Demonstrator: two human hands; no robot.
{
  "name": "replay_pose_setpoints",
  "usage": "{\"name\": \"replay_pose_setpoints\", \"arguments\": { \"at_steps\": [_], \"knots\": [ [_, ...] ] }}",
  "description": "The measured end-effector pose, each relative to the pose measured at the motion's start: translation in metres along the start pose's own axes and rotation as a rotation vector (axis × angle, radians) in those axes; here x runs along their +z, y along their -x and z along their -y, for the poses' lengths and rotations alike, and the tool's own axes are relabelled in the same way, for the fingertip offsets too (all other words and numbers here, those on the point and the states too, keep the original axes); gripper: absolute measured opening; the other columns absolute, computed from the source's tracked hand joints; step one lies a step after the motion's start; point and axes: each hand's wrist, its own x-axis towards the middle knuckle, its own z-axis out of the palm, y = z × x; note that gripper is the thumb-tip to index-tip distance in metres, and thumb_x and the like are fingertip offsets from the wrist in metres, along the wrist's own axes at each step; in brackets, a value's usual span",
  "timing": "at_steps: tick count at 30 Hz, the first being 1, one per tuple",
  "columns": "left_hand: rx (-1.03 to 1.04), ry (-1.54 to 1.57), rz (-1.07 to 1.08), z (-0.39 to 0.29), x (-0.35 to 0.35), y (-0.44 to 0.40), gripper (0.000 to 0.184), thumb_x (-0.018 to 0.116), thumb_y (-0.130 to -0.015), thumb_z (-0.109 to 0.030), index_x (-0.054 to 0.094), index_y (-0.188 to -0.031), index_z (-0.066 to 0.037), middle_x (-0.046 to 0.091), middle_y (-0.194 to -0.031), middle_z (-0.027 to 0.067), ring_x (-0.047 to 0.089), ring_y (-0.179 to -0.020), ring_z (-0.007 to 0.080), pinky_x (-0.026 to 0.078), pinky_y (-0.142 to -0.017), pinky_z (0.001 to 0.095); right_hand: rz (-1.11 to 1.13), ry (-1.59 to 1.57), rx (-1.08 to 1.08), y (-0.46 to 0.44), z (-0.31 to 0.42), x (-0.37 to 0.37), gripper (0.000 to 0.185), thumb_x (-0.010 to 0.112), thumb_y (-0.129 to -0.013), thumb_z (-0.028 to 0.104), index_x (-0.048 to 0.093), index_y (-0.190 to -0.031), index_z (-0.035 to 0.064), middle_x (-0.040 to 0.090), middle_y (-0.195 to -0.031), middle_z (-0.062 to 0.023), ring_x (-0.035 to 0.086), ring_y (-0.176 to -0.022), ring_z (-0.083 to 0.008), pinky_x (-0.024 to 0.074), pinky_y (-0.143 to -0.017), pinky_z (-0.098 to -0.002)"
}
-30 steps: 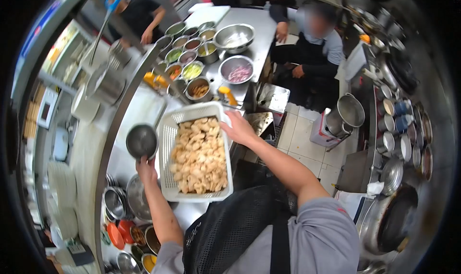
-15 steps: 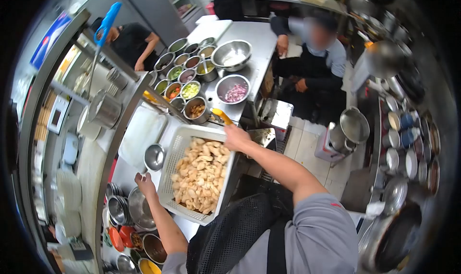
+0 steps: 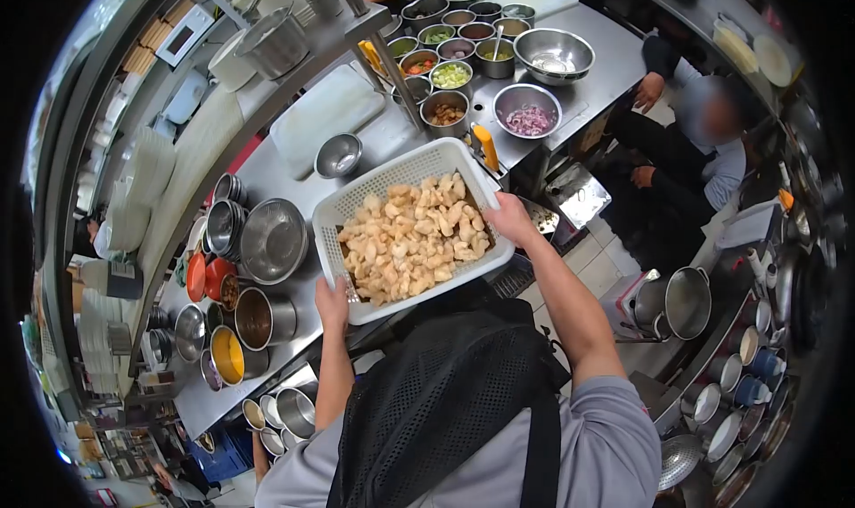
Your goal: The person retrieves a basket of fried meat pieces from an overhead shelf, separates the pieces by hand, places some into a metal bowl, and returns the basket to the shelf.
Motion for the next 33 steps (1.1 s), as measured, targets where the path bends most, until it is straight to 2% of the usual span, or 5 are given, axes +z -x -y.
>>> {"name": "replay_pose_setpoints", "arguments": {
  "at_steps": [15,22,24,28,33],
  "knots": [
    [0.261,0.485,0.4,-0.102,-0.014,-0.044,0.017,0.07,-0.09,-0.006,0.064,-0.104,0.002,0.068,-0.099,0.0077,0.062,-0.09,0.0148,0.052,-0.081,0.0334,-0.358,-0.367,-0.034,0.144,0.049,-0.08,0.036,0.062,-0.082,0.003,0.069,-0.117,-0.004,0.072,-0.104,-0.0052,0.065,-0.092,-0.0135,0.0519,-0.085,-0.0302],
    [0.181,0.899,0.782,-0.169,-0.018,-0.059,0.04,0.062,-0.081,0.004,0.058,-0.12,-0.001,0.067,-0.112,0.0066,0.064,-0.102,0.0164,0.053,-0.092,0.0318,-0.352,-0.586,-0.837,0.186,0.107,-0.125,0.04,0.053,-0.105,0.035,0.063,-0.102,-0.0039,0.059,-0.13,-0.0171,0.059,-0.118,-0.0243,0.046,-0.105,-0.0392],
    [0.248,0.903,0.83,-0.203,-0.034,-0.065,0.043,0.061,-0.079,0.004,0.059,-0.122,0.0,0.067,-0.114,0.0074,0.065,-0.103,0.0167,0.054,-0.093,0.0319,-0.584,-0.773,-0.742,0.18,0.118,-0.124,0.047,0.05,-0.107,0.045,0.057,-0.103,-0.0015,0.057,-0.137,-0.0194,0.059,-0.123,-0.0261,0.0464,-0.109,-0.0434],
    [0.449,0.882,0.863,-0.254,-0.047,-0.082,0.053,0.06,-0.079,0.005,0.057,-0.131,0.002,0.068,-0.121,0.0109,0.066,-0.109,0.0184,0.054,-0.096,0.0324,-0.476,-1.153,-0.879,0.172,0.151,-0.133,0.075,0.056,-0.104,0.05,0.032,-0.157,0.0018,0.058,-0.138,-0.0196,0.06,-0.126,-0.0344,0.0465,-0.112,-0.0516],
    [0.536,0.878,0.939,-0.313,-0.083,-0.105,0.049,0.061,-0.078,0.004,0.058,-0.127,-0.001,0.069,-0.117,0.0107,0.068,-0.101,0.0166,0.055,-0.09,0.0302,-0.916,-0.983,-1.125,0.185,0.196,-0.13,0.072,0.045,-0.105,0.059,0.043,-0.15,0.0037,0.054,-0.144,-0.0199,0.049,-0.139,-0.0336,0.027,-0.125,-0.052]
  ]
}}
